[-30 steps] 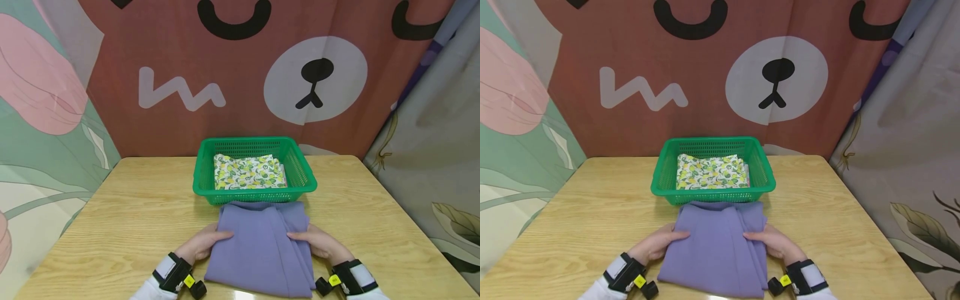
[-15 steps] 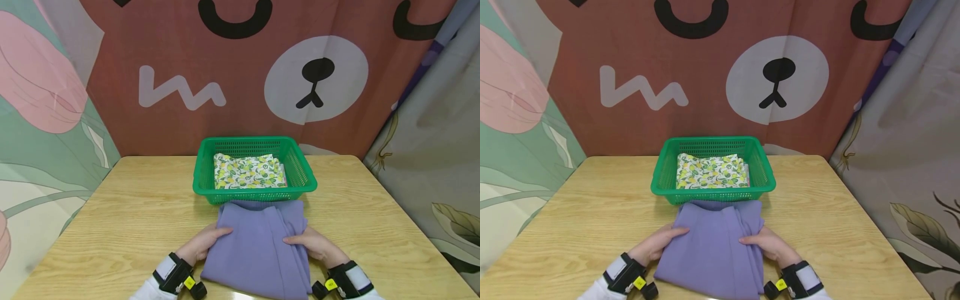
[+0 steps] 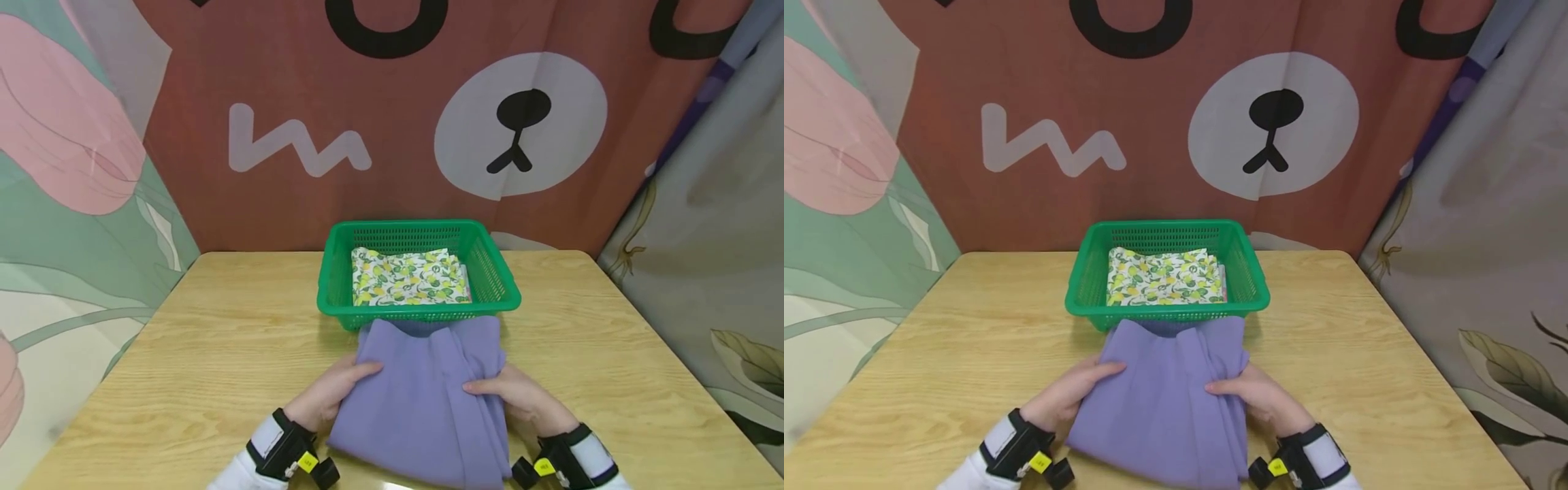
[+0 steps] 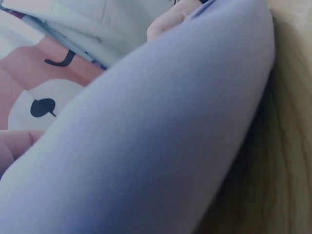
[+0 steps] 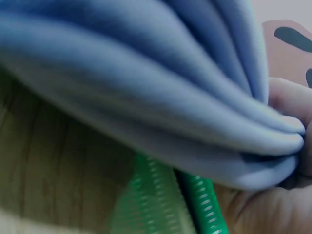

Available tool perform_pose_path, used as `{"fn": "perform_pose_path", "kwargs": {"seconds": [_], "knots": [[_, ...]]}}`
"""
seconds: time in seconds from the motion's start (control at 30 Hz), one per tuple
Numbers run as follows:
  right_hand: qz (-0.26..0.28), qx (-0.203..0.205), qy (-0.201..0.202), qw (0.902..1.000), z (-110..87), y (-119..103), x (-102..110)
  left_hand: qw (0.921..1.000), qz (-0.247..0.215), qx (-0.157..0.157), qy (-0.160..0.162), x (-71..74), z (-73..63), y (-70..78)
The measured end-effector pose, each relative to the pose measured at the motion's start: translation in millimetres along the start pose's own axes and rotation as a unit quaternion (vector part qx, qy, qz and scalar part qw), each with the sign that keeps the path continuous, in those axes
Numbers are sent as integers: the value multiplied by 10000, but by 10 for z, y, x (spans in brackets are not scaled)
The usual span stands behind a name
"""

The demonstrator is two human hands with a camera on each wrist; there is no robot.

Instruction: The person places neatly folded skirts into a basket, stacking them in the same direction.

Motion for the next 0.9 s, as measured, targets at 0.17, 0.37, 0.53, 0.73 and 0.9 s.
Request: {"fn": "perform_pose_path", "kwargs": {"seconds": [0.17,0.37,0.53,0.73,0.9], "knots": [[-272,54,58,9996,-53,-95,-21,9998,166,-71,82,-76,-37,72],[-507,188,28,9985,-130,-282,-16,9989,203,-121,407,-148,-124,179],[-674,460,109,9966,-141,-442,-15,9960,412,-452,652,-160,-213,309],[-968,718,758,9898,-167,-600,-32,9845,1137,-1156,662,-147,-323,455],[-1047,934,1445,9795,-140,-777,-21,9682,1575,-1577,1134,-80,-358,576]]}}
Point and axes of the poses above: each hand's wrist, its own z-axis towards the middle knuckle, its own x-axis out of the back of the hand, y = z × x, the point moved 2 cm from there along z, towards the middle knuckle, and after that the axes turned 7 degrees about -y, right-handed, at the moved point
